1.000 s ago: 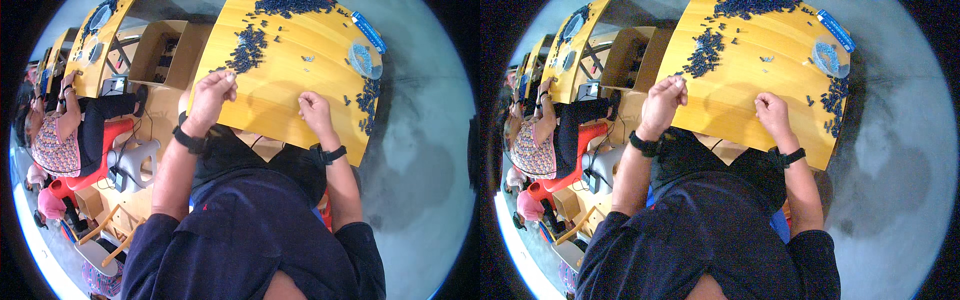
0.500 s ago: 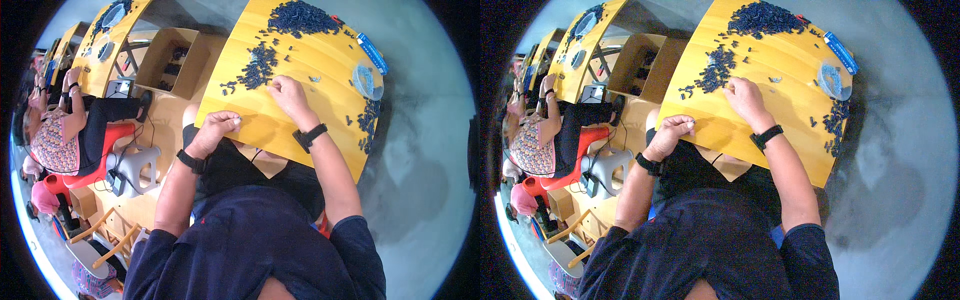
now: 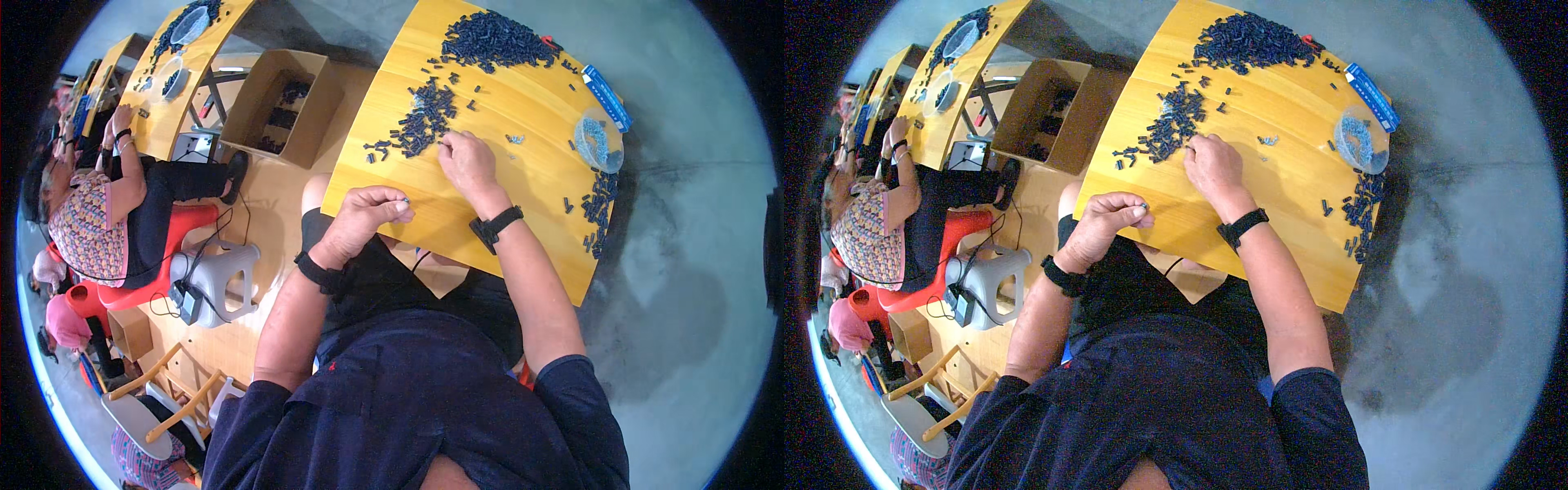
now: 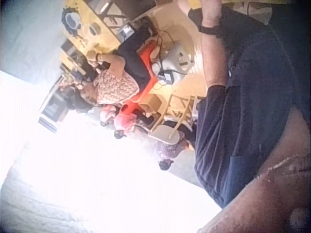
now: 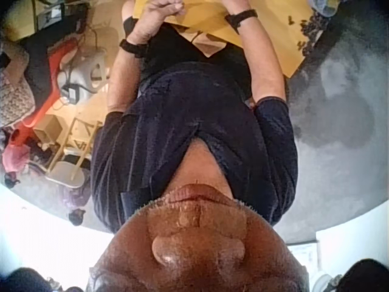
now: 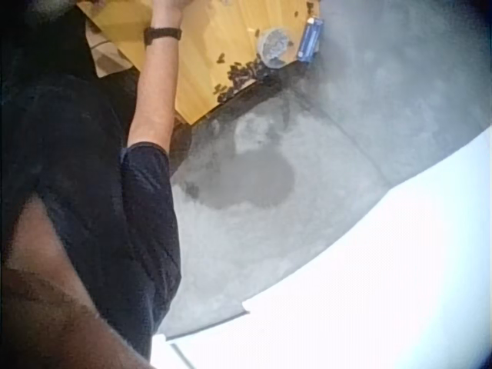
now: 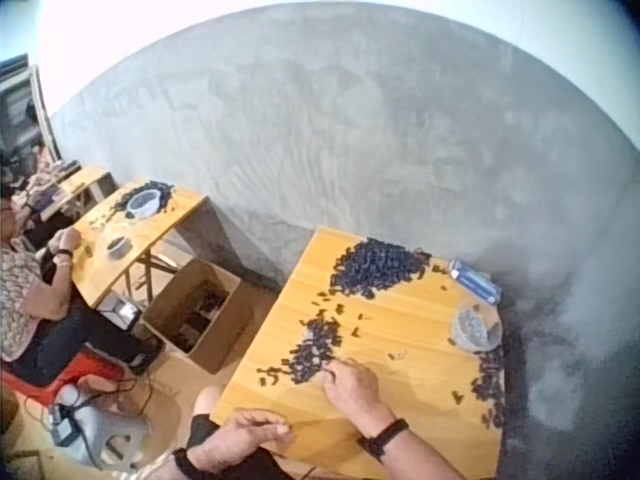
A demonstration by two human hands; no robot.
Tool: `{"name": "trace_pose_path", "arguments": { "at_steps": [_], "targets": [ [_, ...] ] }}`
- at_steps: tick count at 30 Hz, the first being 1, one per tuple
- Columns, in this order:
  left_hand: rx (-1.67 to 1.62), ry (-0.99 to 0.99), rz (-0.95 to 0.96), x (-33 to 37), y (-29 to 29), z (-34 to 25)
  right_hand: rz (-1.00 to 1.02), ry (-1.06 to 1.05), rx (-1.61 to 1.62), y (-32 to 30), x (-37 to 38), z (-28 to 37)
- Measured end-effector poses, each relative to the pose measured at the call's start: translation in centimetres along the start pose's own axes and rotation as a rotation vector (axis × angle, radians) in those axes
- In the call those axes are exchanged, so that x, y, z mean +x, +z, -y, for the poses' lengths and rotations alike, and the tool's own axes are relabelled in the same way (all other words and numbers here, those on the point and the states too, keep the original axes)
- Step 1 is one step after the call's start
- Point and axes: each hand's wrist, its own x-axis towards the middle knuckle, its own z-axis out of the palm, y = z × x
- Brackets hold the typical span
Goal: Assembling small blue plastic components at a workbench.
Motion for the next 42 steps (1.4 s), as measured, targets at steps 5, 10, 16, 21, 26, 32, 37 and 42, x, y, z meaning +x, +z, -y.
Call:
{"name": "trace_pose_path", "arguments": {
  "at_steps": [5,10,16,21,26,32,37,42],
  "targets": [
    [0.006,0.070,0.004,-0.3,1.0,-1.5,-0.028,0.107,0.366,-0.3,-1.6,-1.6],
    [0.010,0.118,0.038,-0.5,2.1,-2.5,0.131,0.380,0.938,-4.4,-3.8,1.2],
    [0.015,0.145,0.034,-1.2,4.0,-3.8,0.164,0.264,1.033,-10.1,-5.7,4.4],
    [0.003,0.178,0.070,-1.8,4.8,-4.1,0.155,0.132,1.027,-13.2,-7.0,6.3],
    [-0.020,0.221,0.118,-2.2,5.3,-4.5,0.120,-0.027,0.966,-14.1,-7.7,7.4],
    [0.030,0.226,0.144,-2.6,5.5,-4.7,0.093,-0.117,0.891,-13.9,-7.9,7.7],
    [0.026,0.197,0.139,-3.1,5.7,-5.1,0.078,-0.143,0.825,-14.1,-7.9,7.9],
    [0.041,0.188,0.144,-3.3,5.7,-5.4,0.081,-0.121,0.786,-14.2,-7.9,8.3]
  ]
}}
